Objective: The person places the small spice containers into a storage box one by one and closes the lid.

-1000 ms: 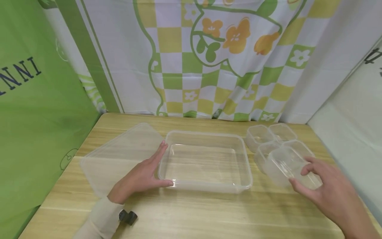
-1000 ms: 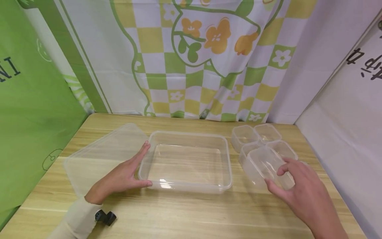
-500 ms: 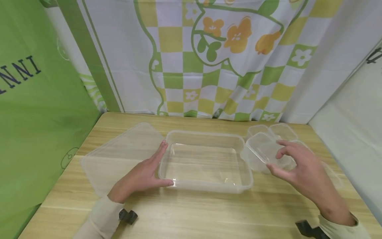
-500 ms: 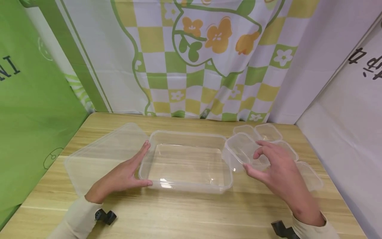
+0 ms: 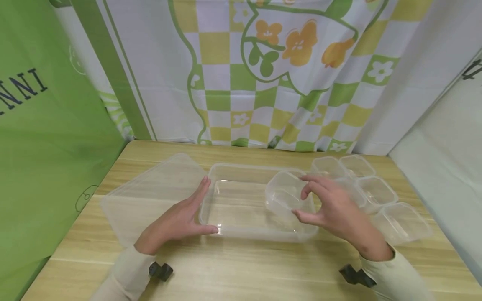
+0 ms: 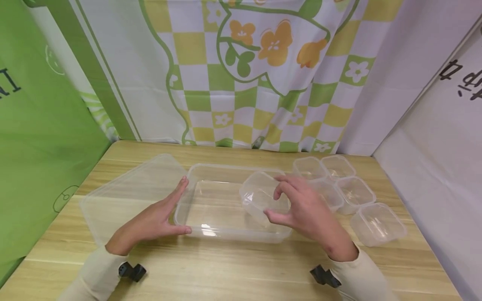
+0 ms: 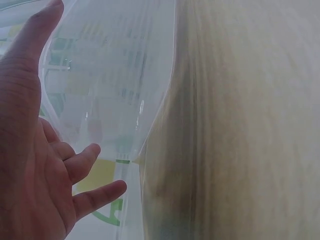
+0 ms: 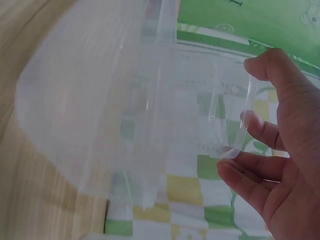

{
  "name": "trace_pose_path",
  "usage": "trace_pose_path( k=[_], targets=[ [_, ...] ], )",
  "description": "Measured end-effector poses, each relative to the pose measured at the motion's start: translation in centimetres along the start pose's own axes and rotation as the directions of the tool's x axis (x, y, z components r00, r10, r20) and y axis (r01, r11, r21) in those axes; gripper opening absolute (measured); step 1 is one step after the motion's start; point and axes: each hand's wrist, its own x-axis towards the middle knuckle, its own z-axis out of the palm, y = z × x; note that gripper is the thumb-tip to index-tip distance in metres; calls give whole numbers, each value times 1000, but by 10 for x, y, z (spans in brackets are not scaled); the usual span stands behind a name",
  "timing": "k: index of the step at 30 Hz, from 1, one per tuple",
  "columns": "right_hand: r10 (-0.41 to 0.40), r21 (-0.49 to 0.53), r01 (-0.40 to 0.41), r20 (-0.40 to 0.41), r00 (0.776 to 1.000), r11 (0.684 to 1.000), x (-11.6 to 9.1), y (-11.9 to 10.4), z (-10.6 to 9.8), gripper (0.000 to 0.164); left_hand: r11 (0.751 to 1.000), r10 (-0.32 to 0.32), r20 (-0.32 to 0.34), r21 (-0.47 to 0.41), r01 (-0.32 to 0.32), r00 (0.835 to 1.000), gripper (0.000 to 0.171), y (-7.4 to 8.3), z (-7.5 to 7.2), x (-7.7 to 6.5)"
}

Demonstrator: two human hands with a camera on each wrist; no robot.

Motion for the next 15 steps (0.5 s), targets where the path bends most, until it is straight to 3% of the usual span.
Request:
trace_pose_path(
  k=[6,15],
  targets=[
    [-41,50,38,60,997,998,7,-6,21,35,1000,3,3,-10,-3,1000,127,1,0,0],
    [-49,48,41,171,984,998,26,-22,44,37,1000,-9,6,-7,9,1000,127,0,0,-2]
  ],
)
